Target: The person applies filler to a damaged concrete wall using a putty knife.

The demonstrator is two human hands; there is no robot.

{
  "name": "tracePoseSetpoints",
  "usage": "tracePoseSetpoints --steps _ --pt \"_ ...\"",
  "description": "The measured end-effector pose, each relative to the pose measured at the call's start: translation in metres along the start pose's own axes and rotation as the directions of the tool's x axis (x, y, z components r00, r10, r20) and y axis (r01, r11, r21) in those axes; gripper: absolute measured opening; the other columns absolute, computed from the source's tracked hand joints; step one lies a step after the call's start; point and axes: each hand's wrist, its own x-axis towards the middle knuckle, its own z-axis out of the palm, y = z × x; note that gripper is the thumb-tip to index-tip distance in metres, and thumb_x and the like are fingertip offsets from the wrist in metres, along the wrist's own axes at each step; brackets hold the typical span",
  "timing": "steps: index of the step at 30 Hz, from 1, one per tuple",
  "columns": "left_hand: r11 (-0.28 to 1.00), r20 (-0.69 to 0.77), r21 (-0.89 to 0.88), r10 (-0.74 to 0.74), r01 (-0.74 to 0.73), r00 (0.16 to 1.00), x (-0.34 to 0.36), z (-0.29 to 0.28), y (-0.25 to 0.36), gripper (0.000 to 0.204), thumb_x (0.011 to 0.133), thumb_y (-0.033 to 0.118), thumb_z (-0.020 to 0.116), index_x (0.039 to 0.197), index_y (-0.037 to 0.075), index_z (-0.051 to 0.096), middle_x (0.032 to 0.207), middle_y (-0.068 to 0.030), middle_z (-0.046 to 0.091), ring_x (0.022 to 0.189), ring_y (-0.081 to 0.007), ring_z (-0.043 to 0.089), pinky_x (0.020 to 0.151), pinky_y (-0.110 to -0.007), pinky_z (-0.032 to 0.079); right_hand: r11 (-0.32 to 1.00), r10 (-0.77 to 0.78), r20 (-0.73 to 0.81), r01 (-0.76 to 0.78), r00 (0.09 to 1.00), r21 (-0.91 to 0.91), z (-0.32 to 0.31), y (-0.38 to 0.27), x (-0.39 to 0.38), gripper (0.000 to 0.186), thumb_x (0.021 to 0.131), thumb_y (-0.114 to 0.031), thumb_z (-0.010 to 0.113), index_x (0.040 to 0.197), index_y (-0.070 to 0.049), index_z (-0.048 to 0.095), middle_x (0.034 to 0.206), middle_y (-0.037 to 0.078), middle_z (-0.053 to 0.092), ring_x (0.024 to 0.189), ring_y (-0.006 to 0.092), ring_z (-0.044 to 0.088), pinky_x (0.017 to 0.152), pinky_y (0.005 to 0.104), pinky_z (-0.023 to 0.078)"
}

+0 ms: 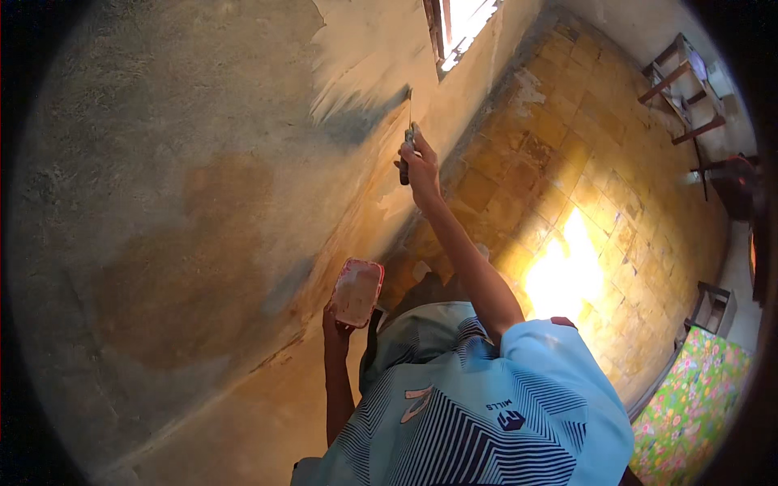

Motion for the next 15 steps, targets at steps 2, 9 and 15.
tracePoseSetpoints --steps 2,9,15 --pt "1.000 -0.024 0.025 -0.016 0.016 1.000 -0.003 -0.017 0.006 0.062 0.085 0.043 0.059 0.136 0.012 0.040 0.132 -0.0122 0.046 0.115 -0.0281 0.053 0.084 -0.044 0.052 1.000 -0.027 -0.157 0.026 0.987 -0.014 0.018 -0.001 0.001 0.029 0.086 -0.008 0.057 0.114 -0.001 0.057 0.083 0.001 0.055 0.069 0.0095 0.054 0.061 0.0269 0.049" --pt "1.000 0.081 0.022 0.000 -0.001 0.997 -0.005 -0.028 0.023 0.063 0.085 0.042 0.059 0.137 0.012 0.039 0.134 -0.0124 0.045 0.119 -0.0291 0.051 0.086 -0.044 0.051 0.987 0.148 0.055 -0.144 0.987 -0.076 0.036 0.024 -0.019 0.015 0.082 -0.006 0.061 0.093 0.002 0.066 0.080 0.007 0.062 0.068 0.0139 0.060 0.056 0.0306 0.054" --pt "1.000 0.138 -0.012 -0.014 0.016 0.990 -0.002 -0.035 0.031 0.065 0.085 0.042 0.059 0.138 0.010 0.038 0.136 -0.0127 0.044 0.121 -0.0290 0.049 0.090 -0.045 0.049 0.964 0.245 0.033 -0.239 0.969 -0.116 0.062 0.067 -0.072 0.020 0.083 -0.008 0.060 0.101 -0.002 0.067 0.090 0.007 0.064 0.079 0.0157 0.062 0.069 0.0308 0.053"
